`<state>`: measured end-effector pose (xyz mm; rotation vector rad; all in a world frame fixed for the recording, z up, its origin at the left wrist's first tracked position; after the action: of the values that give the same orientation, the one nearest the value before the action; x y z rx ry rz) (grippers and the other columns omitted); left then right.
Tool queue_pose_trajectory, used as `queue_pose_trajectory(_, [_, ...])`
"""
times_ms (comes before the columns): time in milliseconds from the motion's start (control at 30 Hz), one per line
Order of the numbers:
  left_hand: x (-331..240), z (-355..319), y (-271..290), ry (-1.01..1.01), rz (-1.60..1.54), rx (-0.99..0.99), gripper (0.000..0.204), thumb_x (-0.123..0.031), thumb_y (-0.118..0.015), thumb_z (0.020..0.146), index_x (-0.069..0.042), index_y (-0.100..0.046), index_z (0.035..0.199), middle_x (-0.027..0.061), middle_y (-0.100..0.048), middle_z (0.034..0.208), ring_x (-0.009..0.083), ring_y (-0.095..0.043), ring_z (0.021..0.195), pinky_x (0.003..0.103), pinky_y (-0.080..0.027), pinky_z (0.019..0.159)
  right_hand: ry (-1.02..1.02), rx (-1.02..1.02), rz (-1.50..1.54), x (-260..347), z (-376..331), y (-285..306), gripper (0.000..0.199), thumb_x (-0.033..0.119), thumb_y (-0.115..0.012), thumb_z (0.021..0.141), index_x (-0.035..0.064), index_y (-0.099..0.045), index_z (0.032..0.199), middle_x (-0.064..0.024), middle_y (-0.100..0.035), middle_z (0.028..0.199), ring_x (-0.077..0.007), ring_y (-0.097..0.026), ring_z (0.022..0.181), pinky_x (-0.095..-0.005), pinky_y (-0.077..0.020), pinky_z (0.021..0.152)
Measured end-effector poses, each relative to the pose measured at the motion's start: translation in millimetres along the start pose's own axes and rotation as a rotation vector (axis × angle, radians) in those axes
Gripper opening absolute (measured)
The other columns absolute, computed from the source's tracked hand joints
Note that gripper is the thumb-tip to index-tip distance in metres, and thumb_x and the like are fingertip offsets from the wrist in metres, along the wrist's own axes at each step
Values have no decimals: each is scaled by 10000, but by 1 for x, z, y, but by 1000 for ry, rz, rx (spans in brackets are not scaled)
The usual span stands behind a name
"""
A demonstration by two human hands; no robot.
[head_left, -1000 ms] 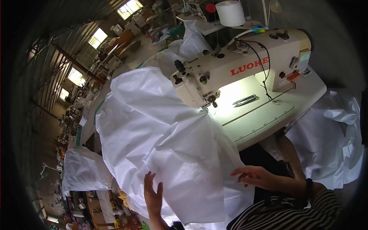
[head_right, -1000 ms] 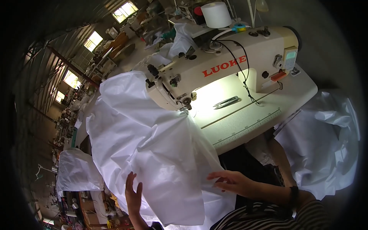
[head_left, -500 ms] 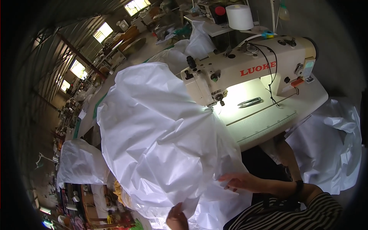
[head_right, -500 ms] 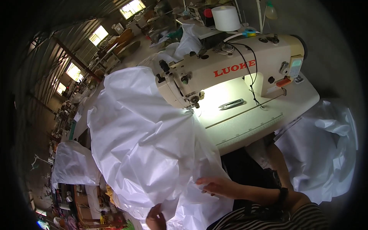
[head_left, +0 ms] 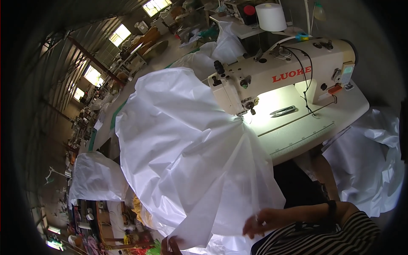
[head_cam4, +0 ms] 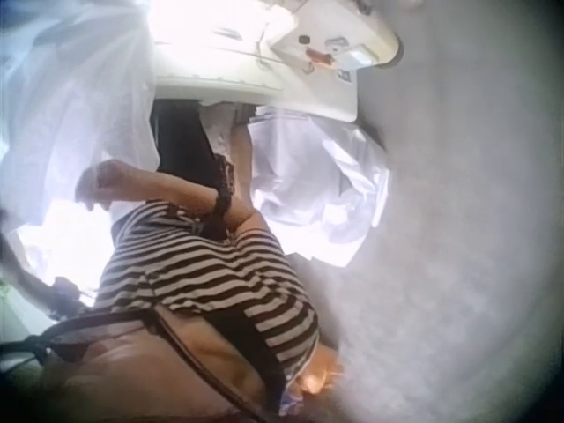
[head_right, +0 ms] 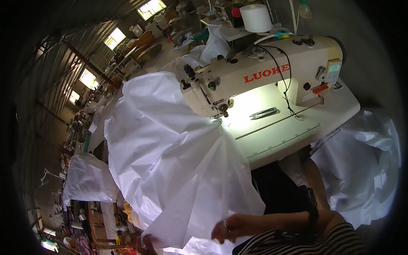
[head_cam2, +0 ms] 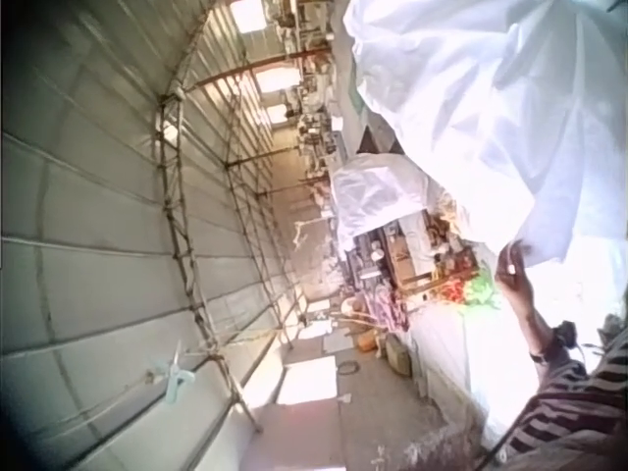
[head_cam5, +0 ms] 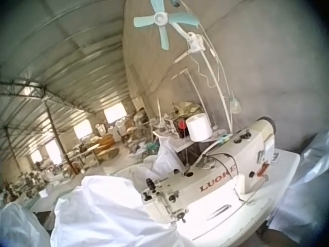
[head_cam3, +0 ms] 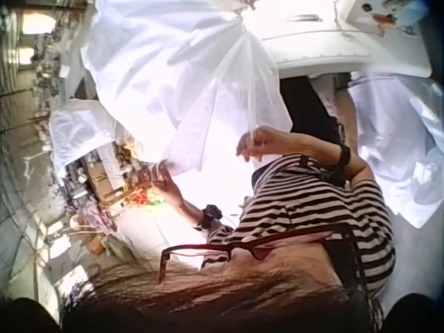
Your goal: Sewing large white plastic liners or sacks using an industrial sewing machine.
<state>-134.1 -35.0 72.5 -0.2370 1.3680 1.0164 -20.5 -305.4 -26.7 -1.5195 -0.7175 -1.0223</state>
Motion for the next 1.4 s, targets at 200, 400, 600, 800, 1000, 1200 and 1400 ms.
queue_pose_trajectory(200, [-1,-20,6,32,93,159,229,-157,-661,946,31,-649,1077,129,-707,880,190,-669,752,301,-561,704,-445,-56,-474,5,-48,15,244,230,-580,997,23,-643,1109,-117,-631,1251,-173,-647,981,-313,-538,825])
queue_pose_trajectory(400, [-6,-32,3,-63,148,191,195,-114,-665,935,1,-661,1092,94,-701,894,161,-667,768,286,-575,699,-15,-404,-211,12,-66,33,132,142,-617,971,16,-638,940,-139,-703,996,-142,-684,906,-262,-553,746])
queue_pose_trajectory(600, [-32,-57,20,-303,300,-217,241,6,-626,925,-1,-591,1164,112,-679,1025,183,-636,825,294,-549,763,237,-127,-758,42,-30,-31,229,288,-647,949,113,-662,1097,-45,-715,1016,-146,-654,646,-270,-544,617])
queue_pose_trajectory(800, [-43,-134,-33,-628,211,57,542,-222,-697,909,15,-435,1319,240,-522,1281,335,-548,1119,381,-538,851,427,12,-835,60,16,-74,460,330,-551,997,150,-461,1410,-142,-607,1242,-286,-682,840,-377,-553,748])
queue_pose_trajectory(1000, [46,-104,-37,150,-112,-149,185,-52,-593,964,36,-614,1126,132,-663,1007,179,-625,855,295,-523,777,407,-8,-950,67,30,-60,332,270,-595,969,99,-555,1250,-64,-579,1237,-278,-670,856,-389,-547,722])
queue_pose_trajectory(1200, [54,-73,44,139,-186,-241,128,-128,-514,1019,-61,-613,973,-31,-473,580,27,-337,455,184,-317,414,314,-198,-1008,56,19,-22,218,218,-650,929,128,-622,1126,-34,-658,1084,-210,-681,837,-342,-539,694])
queue_pose_trajectory(1400, [21,-85,14,-5,-295,-61,493,-379,-679,920,-15,-512,1207,91,-607,927,165,-583,796,319,-495,752,100,57,-1109,25,63,-39,319,188,-677,902,70,-593,1187,-145,-637,1140,-321,-655,943,-411,-534,801])
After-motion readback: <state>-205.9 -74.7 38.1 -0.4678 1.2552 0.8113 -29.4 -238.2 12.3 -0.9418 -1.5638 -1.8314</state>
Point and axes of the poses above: each hand's wrist, its own z-axis towards the middle knuckle, its own y-axis out of the back of the hand, x = y × z, the point moved 7 cm from there along z, towards the middle knuckle
